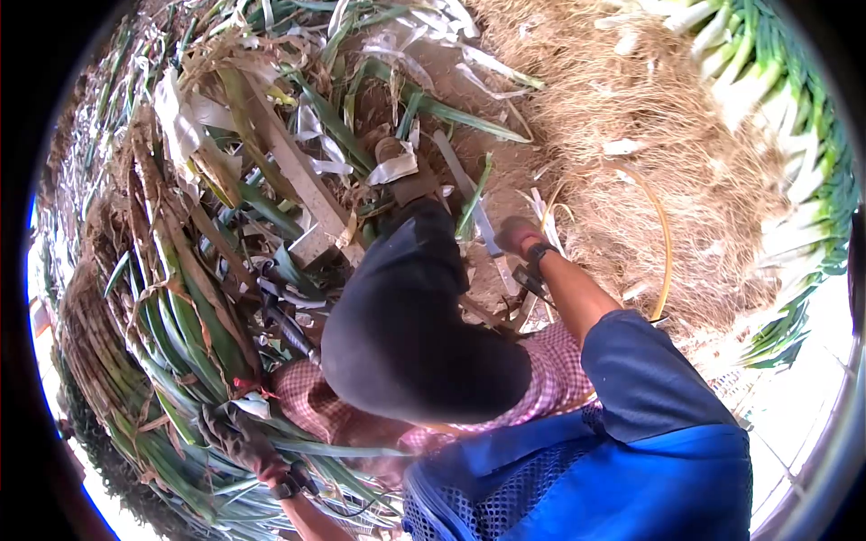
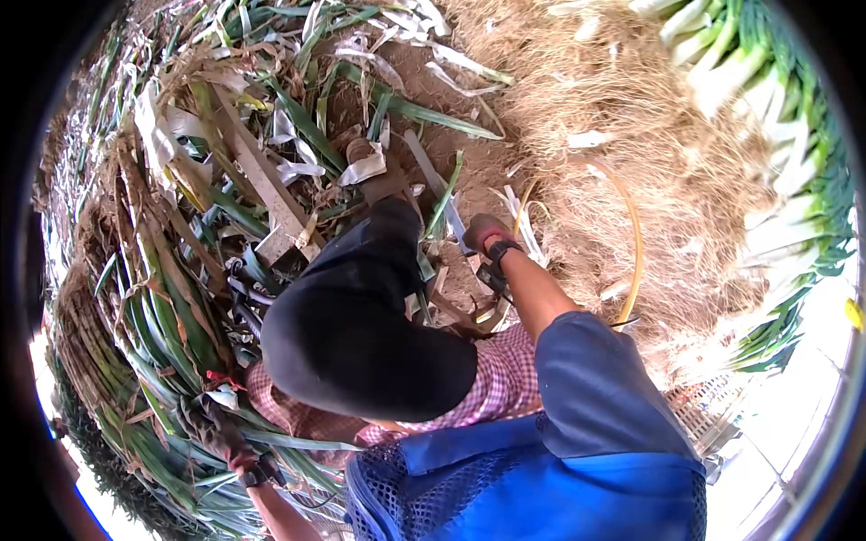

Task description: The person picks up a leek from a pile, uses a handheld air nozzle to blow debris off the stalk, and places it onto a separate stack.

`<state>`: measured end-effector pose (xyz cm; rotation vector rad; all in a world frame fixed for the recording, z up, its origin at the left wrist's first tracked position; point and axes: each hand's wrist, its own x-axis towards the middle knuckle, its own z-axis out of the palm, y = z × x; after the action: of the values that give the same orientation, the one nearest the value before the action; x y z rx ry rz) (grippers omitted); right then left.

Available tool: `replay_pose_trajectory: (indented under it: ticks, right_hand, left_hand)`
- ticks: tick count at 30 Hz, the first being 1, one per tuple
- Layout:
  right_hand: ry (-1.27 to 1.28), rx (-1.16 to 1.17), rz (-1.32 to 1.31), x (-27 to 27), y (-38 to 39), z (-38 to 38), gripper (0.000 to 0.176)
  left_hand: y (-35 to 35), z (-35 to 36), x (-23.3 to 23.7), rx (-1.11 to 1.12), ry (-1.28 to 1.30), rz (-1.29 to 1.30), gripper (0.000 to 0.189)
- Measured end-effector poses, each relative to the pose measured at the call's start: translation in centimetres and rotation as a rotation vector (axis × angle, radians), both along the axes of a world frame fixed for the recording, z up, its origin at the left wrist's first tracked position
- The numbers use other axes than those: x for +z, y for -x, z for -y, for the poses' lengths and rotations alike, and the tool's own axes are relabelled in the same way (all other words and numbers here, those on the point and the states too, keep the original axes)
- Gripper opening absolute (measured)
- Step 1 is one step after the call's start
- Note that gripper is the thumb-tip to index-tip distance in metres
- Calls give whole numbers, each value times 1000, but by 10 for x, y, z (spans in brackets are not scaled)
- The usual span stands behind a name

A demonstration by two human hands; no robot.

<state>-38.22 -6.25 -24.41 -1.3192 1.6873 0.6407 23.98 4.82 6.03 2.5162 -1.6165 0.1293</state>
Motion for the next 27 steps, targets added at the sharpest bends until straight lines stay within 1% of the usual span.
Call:
replay_pose_trajectory:
  ticks: [1, 2, 3, 4, 5, 6, 7, 8, 9, 10, 11, 12, 13, 14, 16, 18, 19, 20, 22, 23, 24, 26, 27]
  right_hand:
    - [12, -85, -1, -10, -4, 0, 42]
    - [26, -168, -2, -20, -8, 2, 45]
    - [-1, -197, -47, -25, -14, 4, 47]
    - [-15, -192, -43, -29, -19, 3, 47]
    - [-15, -191, -65, -33, -25, 4, 47]
    - [-5, -190, -84, -39, -30, 7, 46]
    - [82, -128, -216, -81, -34, -11, 45]
    - [106, -123, -208, -96, -33, -12, 45]
    - [163, -187, -128, -104, -31, -15, 39]
    - [208, -250, -51, -102, -32, -17, 32]
    - [217, -249, -48, -100, -34, -14, 32]
    - [173, -209, -41, -89, -37, 1, 34]
    - [123, -168, -34, -73, -40, 13, 36]
    - [136, -164, -28, -58, -42, 28, 36]
    - [340, -168, 63, -13, -44, 94, 34]
    - [760, -295, 343, 95, -57, 157, 25]
    - [697, -465, 466, 157, -66, 183, 21]
    - [619, -633, 587, 199, -73, 200, 18]
    - [464, -604, 768, 231, -65, 223, 18]
    - [435, -517, 836, 247, -64, 228, 22]
    - [453, -474, 944, 268, -67, 219, 25]
    - [342, -495, 1006, 359, -93, 186, 28]
    - [325, -408, 1051, 386, -101, 166, 27]
  left_hand:
    - [-1, 1, -2, -8, -19, 76, 54]
    - [1, 0, -4, 55, 6, -31, 58]
    - [7, 3, -3, 58, -13, 16, 61]
    - [11, 5, -2, 59, -33, 64, 63]
    - [11, 4, -6, 81, -4, 32, 66]
    - [7, 2, -8, 63, -16, 77, 67]
    - [5, 2, -8, 61, -36, 110, 69]
    - [7, 3, -8, 61, -49, 141, 70]
    - [11, 5, -9, 78, -33, 126, 72]
    - [14, 6, -10, 123, -43, 136, 71]
    - [17, 7, -10, 135, -35, 129, 70]
    - [20, 9, -12, 150, -15, 120, 69]
    - [19, 9, -14, 127, -18, 138, 64]
    - [16, 8, -13, 104, -22, 157, 59]
    - [34, 17, -4, 155, -46, 164, 57]
    - [33, 16, -7, 143, 3, 149, 57]
    - [32, 15, -6, 156, -13, 142, 55]
    - [38, 19, 0, 184, -52, 143, 56]
    - [37, 16, 3, 158, -40, 161, 60]
    - [34, 12, 0, 133, 27, 151, 62]
    - [32, 11, 4, 104, 37, 157, 61]
    - [39, 10, 29, 79, 130, -36, 60]
    - [44, 10, 34, 44, 235, -29, 56]
